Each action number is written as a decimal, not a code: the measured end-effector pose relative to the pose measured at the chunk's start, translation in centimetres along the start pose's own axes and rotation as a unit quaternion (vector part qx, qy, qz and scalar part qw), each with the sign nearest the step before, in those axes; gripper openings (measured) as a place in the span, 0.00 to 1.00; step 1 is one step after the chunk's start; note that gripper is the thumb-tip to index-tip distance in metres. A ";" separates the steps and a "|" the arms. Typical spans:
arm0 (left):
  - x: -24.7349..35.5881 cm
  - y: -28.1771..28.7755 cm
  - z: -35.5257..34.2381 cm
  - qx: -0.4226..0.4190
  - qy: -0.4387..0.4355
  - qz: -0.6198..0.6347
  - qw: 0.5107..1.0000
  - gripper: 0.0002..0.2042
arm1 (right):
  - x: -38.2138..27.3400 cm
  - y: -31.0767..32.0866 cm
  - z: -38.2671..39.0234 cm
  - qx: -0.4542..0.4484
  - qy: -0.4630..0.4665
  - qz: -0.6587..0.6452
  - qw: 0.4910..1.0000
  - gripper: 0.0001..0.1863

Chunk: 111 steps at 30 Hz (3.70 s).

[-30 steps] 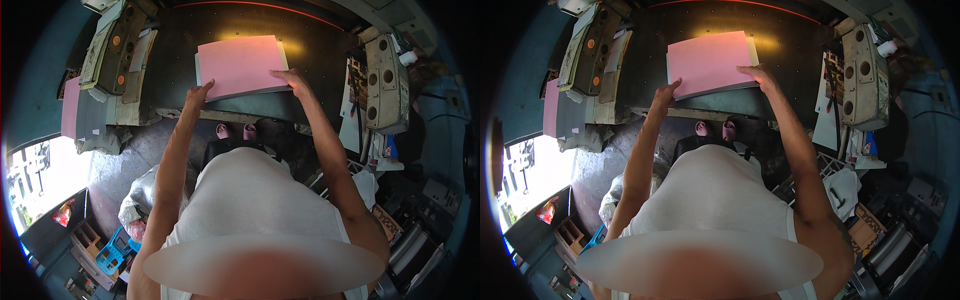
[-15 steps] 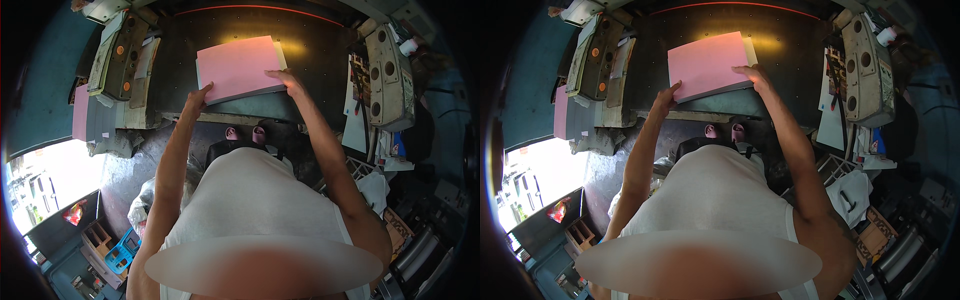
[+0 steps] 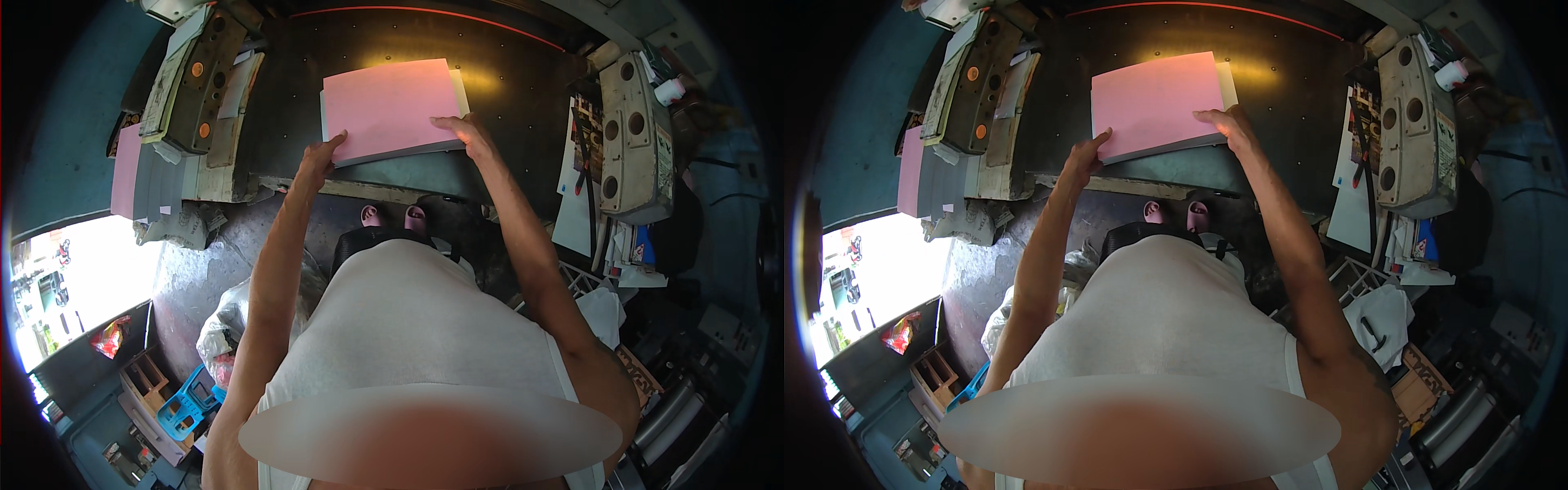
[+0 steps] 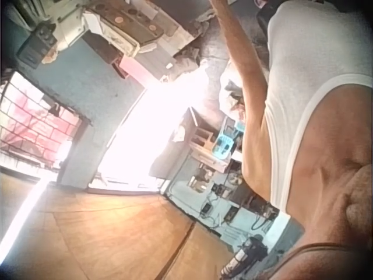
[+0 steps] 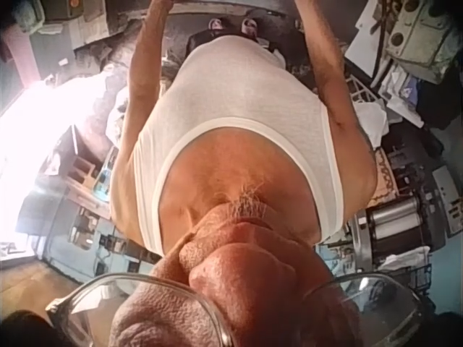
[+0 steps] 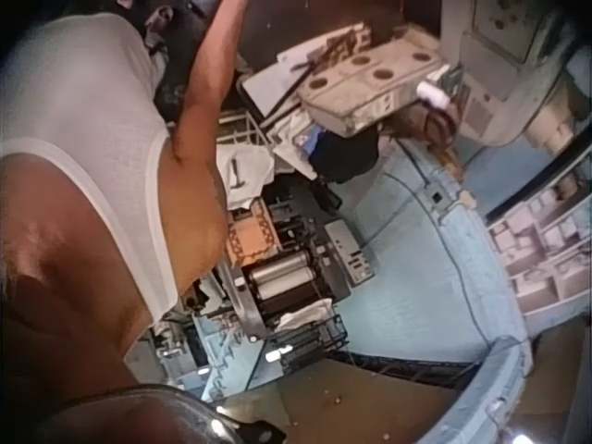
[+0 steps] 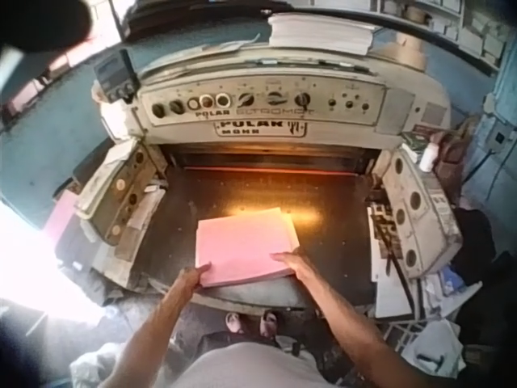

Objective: The person is operating a large industrial paper cutter to trim stacks of paper.

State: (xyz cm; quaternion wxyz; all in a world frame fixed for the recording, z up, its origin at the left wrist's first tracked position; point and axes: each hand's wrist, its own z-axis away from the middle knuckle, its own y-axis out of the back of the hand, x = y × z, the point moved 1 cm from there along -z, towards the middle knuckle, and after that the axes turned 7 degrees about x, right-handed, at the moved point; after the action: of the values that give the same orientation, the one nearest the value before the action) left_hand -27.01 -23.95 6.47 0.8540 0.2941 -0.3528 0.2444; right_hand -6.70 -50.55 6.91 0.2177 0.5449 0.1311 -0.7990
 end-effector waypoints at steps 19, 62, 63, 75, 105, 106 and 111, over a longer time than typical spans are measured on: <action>0.1 0.5 -0.1 -0.034 0.005 0.002 0.999 0.26 | 1.4 -0.3 -0.7 0.017 0.014 0.011 1.000 0.20; 5.8 3.5 -8.9 0.131 -0.129 -0.144 0.972 0.42 | -0.9 -1.0 0.1 0.007 -0.066 0.058 0.996 0.22; 6.7 3.7 -10.3 0.142 -0.126 -0.142 0.972 0.42 | -0.8 -0.9 0.1 0.009 -0.078 0.043 0.996 0.23; 11.0 -1.5 -10.5 -0.063 0.009 0.123 0.990 0.25 | 1.7 0.5 0.5 0.029 -0.031 0.001 0.999 0.34; 7.6 -1.8 8.3 -0.044 -0.255 0.306 0.916 0.31 | -1.7 2.3 -1.9 -0.080 0.047 -0.069 0.993 0.36; 7.5 -1.4 8.4 -0.031 -0.218 0.343 0.913 0.31 | -1.9 1.8 -1.6 -0.053 0.053 -0.094 0.993 0.34; 7.7 1.3 8.8 0.008 -0.144 0.434 0.889 0.30 | -5.7 0.3 0.2 -0.038 0.081 -0.003 0.996 0.24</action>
State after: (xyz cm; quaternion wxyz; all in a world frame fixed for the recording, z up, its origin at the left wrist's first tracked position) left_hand -27.01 -27.39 17.72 0.6005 0.1505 -0.5620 0.5485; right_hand -4.99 -49.75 12.26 0.2248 0.5991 0.1802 -0.7470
